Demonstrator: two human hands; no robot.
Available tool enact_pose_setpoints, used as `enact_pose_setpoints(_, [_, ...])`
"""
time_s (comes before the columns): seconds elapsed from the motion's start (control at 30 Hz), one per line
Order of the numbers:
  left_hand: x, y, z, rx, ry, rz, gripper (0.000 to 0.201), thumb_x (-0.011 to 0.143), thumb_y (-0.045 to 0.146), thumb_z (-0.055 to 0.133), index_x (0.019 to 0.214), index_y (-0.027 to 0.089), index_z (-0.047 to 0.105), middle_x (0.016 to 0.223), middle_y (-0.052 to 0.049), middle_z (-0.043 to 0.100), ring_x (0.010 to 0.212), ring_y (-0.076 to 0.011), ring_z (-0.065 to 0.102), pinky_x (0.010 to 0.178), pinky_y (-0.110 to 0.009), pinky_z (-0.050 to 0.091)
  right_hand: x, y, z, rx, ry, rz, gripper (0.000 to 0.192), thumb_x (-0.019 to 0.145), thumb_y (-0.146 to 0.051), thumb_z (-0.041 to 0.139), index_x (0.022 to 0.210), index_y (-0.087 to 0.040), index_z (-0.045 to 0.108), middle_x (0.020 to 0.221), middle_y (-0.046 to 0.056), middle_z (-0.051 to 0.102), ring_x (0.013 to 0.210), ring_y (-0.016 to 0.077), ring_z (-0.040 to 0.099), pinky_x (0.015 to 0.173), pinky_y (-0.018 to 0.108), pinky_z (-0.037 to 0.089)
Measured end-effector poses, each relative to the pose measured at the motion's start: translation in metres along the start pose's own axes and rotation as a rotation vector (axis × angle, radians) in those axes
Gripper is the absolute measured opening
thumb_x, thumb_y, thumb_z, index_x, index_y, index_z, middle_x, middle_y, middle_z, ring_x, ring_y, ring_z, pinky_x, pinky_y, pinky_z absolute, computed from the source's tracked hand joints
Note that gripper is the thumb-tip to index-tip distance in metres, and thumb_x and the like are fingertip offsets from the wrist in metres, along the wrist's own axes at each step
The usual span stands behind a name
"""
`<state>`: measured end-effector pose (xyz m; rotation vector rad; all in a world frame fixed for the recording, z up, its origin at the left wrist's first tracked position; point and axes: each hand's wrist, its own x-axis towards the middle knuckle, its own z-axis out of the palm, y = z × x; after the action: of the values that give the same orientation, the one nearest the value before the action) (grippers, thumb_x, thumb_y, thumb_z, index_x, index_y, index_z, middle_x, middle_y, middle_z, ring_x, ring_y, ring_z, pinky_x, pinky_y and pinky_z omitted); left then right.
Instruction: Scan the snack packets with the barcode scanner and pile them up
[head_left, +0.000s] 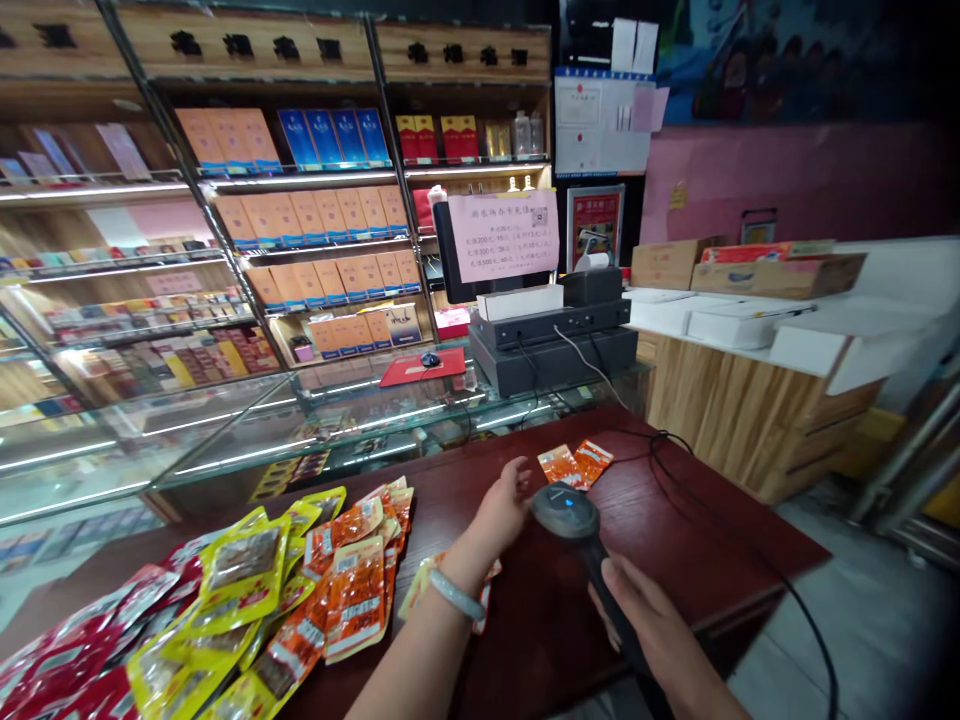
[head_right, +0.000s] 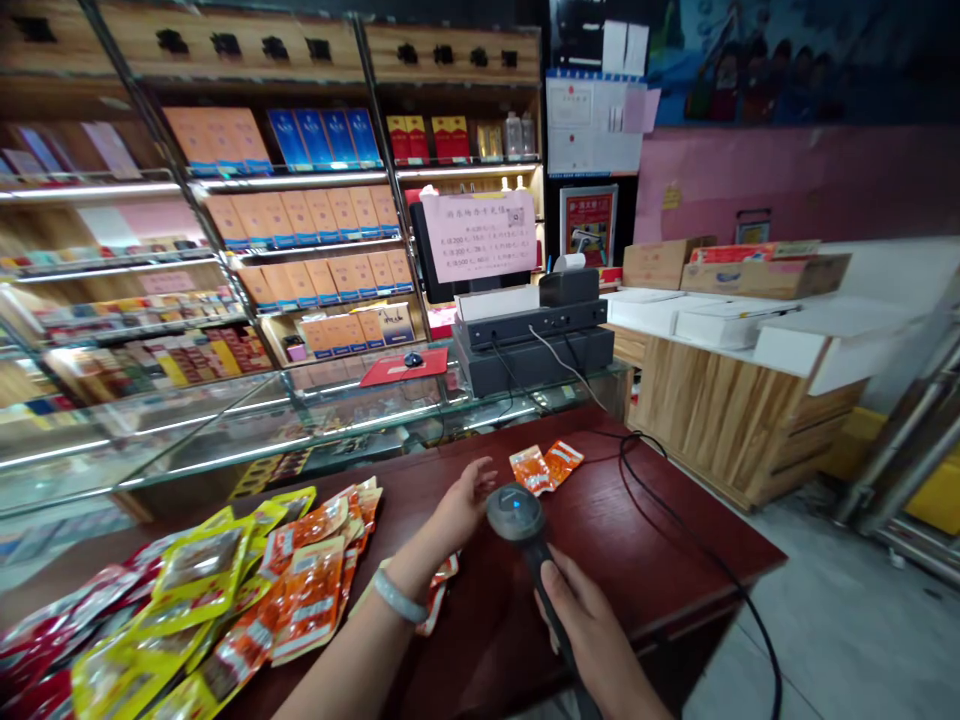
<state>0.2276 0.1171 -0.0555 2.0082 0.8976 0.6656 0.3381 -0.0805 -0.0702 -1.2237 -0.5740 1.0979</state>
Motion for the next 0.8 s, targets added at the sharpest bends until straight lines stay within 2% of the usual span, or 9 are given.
enact_pose_setpoints(0.07, [-0.019,0.002,-0.021,0.295,-0.013,0.006,0.058,0.074,0.017,0.07,0.129,0.02,0.052,0.129,-0.013,0.063,0.122,-0.0233,0.058,0.103,-0.036,0.043,-0.002,0.001,-0.001,-0.015,0.019,0.019,0.067,0.072,-0.071,0.07,0.114,-0.018,0.067,0.066,-0.002,0.062,0.055,0.012,0.051,0.049,0.021,0.037])
enact_pose_setpoints(0.17, [-0.055,-0.001,-0.056,0.786,-0.053,-0.114,0.049,0.065,0.037,0.08,0.109,0.021,0.066,0.121,-0.013,0.065,0.118,-0.0341,0.056,0.1,-0.046,0.041,-0.006,0.002,0.001,-0.026,0.034,0.057,0.072,0.068,-0.071,0.072,0.118,-0.02,0.068,0.072,0.001,0.067,0.064,0.0169,0.059,0.051,0.023,0.041])
enact_pose_setpoints(0.27, [-0.081,-0.009,-0.076,0.993,-0.083,-0.24,0.052,0.062,0.052,0.077,0.102,0.019,0.068,0.114,-0.015,0.066,0.113,-0.0375,0.055,0.094,-0.049,0.042,-0.008,0.003,0.006,-0.074,-0.044,0.096,0.073,0.069,-0.071,0.072,0.123,-0.022,0.068,0.074,0.002,0.069,0.073,0.0206,0.064,0.056,0.025,0.046])
enact_pose_setpoints(0.37, [-0.089,-0.018,-0.076,0.996,-0.096,-0.273,0.055,0.064,0.056,0.073,0.102,0.017,0.065,0.113,-0.016,0.065,0.113,-0.0364,0.056,0.093,-0.046,0.042,-0.009,0.005,0.013,-0.1,-0.106,0.069,0.066,0.069,-0.07,0.073,0.118,-0.025,0.073,0.09,0.005,0.075,0.087,0.0239,0.067,0.074,0.03,0.052])
enact_pose_setpoints(0.43, [-0.088,-0.022,-0.072,0.987,-0.065,-0.28,0.057,0.065,0.055,0.074,0.104,0.016,0.061,0.112,-0.018,0.066,0.112,-0.036,0.058,0.09,-0.043,0.043,-0.01,0.007,0.017,-0.091,-0.106,0.04,0.062,0.069,-0.069,0.074,0.113,-0.025,0.076,0.1,0.007,0.075,0.094,0.0257,0.067,0.085,0.034,0.051])
enact_pose_setpoints(0.53, [-0.084,-0.025,-0.064,0.904,0.012,-0.325,0.054,0.072,0.047,0.073,0.11,0.015,0.053,0.101,-0.016,0.069,0.1,-0.0318,0.065,0.081,-0.036,0.044,-0.013,0.01,0.019,-0.087,-0.085,0.066,0.064,0.067,-0.07,0.074,0.112,-0.025,0.076,0.095,0.006,0.076,0.087,0.0243,0.067,0.077,0.033,0.052])
enact_pose_setpoints(0.63, [-0.08,-0.028,-0.059,0.716,0.095,-0.345,0.042,0.08,0.035,0.068,0.111,0.016,0.047,0.093,-0.012,0.071,0.089,-0.0262,0.069,0.073,-0.03,0.044,-0.015,0.013,0.017,-0.04,-0.054,0.109,0.065,0.064,-0.071,0.076,0.111,-0.026,0.076,0.086,0.004,0.075,0.074,0.0206,0.065,0.066,0.028,0.051])
enact_pose_setpoints(0.8, [-0.068,-0.034,-0.055,0.26,0.283,-0.28,0.031,0.087,0.017,0.056,0.116,0.019,0.047,0.103,-0.01,0.072,0.092,-0.019,0.069,0.077,-0.027,0.048,-0.017,0.014,0.012,0.046,-0.005,0.18,0.061,0.06,-0.068,0.08,0.105,-0.027,0.077,0.077,0.002,0.074,0.076,0.0204,0.068,0.067,0.026,0.051])
